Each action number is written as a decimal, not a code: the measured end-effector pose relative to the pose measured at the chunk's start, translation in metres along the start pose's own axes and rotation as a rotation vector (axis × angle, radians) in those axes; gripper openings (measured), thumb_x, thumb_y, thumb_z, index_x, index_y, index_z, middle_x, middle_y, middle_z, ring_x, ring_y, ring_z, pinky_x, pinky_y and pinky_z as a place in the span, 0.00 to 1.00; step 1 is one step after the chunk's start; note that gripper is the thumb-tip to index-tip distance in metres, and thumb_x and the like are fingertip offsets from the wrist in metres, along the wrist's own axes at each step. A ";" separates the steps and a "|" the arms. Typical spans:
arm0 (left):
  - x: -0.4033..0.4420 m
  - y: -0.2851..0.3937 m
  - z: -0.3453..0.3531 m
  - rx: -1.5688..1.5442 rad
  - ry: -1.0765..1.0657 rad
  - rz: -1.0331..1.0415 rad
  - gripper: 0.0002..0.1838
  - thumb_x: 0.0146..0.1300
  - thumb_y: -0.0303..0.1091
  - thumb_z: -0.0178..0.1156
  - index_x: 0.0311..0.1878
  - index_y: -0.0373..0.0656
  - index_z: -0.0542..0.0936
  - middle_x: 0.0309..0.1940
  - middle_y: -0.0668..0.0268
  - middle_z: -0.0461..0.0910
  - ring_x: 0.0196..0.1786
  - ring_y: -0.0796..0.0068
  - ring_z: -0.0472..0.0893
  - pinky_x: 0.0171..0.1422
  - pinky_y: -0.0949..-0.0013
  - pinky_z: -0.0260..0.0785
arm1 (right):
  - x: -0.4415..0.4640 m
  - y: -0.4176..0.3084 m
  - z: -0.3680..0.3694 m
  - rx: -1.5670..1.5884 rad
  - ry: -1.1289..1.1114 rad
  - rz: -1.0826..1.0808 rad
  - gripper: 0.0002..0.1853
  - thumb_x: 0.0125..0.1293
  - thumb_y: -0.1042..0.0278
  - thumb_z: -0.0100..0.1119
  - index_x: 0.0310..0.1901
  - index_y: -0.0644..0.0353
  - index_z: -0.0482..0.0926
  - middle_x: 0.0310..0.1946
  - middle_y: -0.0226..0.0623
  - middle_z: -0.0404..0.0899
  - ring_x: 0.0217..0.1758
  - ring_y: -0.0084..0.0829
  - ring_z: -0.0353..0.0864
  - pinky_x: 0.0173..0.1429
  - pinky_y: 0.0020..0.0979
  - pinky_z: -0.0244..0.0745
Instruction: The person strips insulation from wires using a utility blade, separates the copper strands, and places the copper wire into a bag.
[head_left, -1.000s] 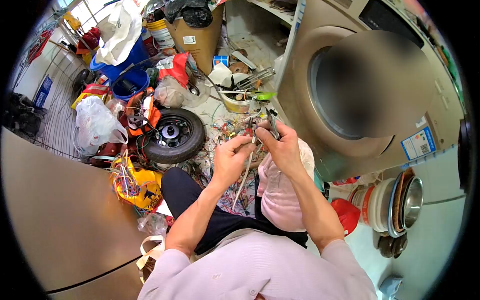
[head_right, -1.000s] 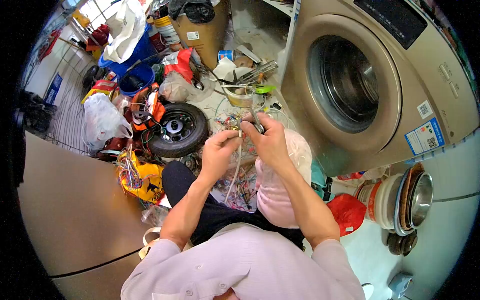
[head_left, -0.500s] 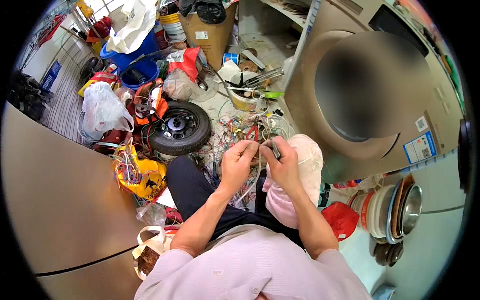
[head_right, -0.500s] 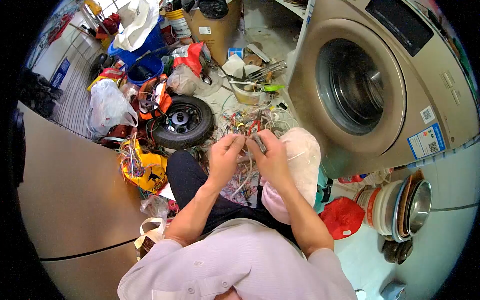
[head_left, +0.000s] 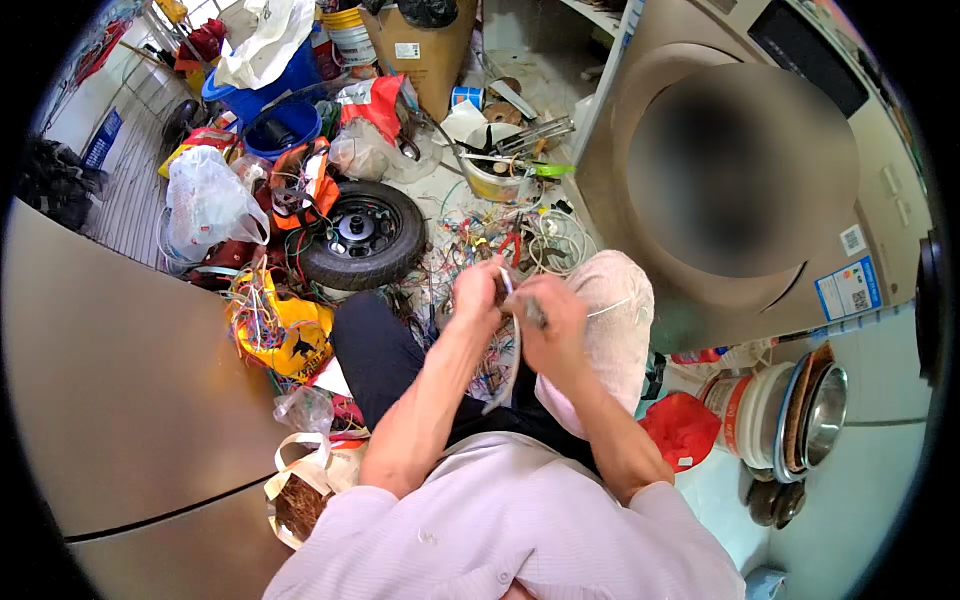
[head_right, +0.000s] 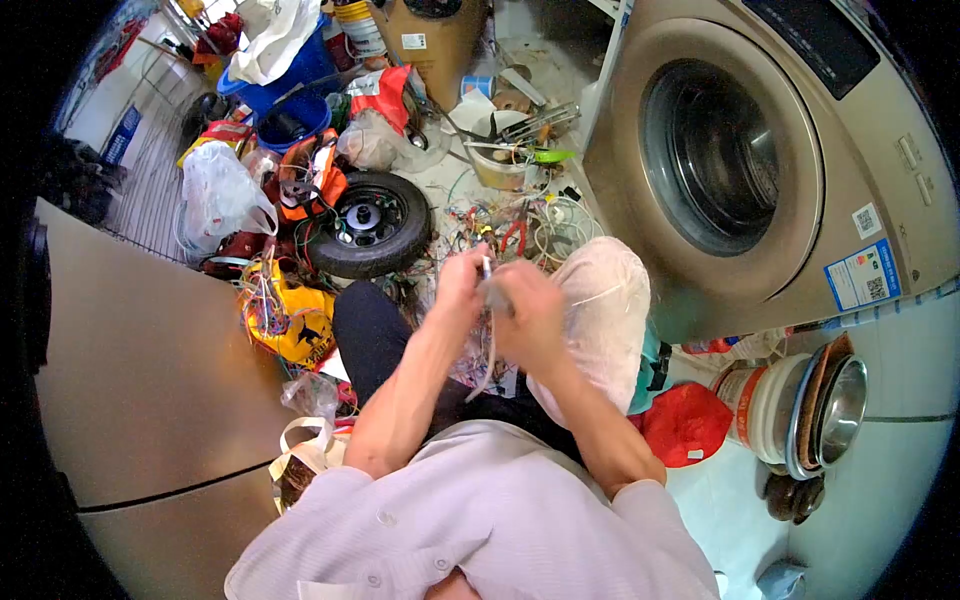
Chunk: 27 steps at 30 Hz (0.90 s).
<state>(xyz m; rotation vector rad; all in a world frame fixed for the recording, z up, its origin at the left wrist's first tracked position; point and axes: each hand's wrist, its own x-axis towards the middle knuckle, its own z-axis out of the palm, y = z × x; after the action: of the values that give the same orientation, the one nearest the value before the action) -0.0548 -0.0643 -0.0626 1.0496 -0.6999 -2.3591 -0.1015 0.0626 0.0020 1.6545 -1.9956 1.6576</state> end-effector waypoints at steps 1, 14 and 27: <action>0.010 0.003 -0.006 0.005 0.103 -0.038 0.12 0.71 0.34 0.57 0.28 0.44 0.77 0.22 0.67 0.76 0.21 0.73 0.75 0.27 0.66 0.68 | 0.001 -0.010 -0.005 0.001 -0.008 -0.002 0.06 0.55 0.81 0.65 0.34 0.64 0.79 0.34 0.45 0.79 0.37 0.44 0.81 0.40 0.38 0.75; 0.084 0.046 -0.039 -0.494 0.210 -0.069 0.13 0.78 0.36 0.43 0.42 0.38 0.71 0.34 0.57 0.81 0.33 0.62 0.82 0.37 0.60 0.80 | -0.004 0.006 -0.013 0.890 0.144 0.462 0.07 0.74 0.68 0.55 0.39 0.62 0.75 0.34 0.36 0.80 0.39 0.31 0.80 0.63 0.41 0.73; 0.117 0.289 -0.232 -0.039 0.403 0.683 0.08 0.69 0.34 0.53 0.31 0.48 0.73 0.17 0.76 0.64 0.16 0.81 0.63 0.19 0.73 0.54 | -0.114 -0.026 -0.272 0.874 0.451 0.576 0.10 0.71 0.62 0.59 0.41 0.60 0.76 0.32 0.31 0.78 0.37 0.23 0.78 0.40 0.27 0.75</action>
<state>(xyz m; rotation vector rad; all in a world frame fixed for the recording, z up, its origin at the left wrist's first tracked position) 0.1121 -0.4143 -0.0829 1.0186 -0.7085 -1.5219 -0.1803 0.3411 0.0625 0.6314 -1.6782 3.0652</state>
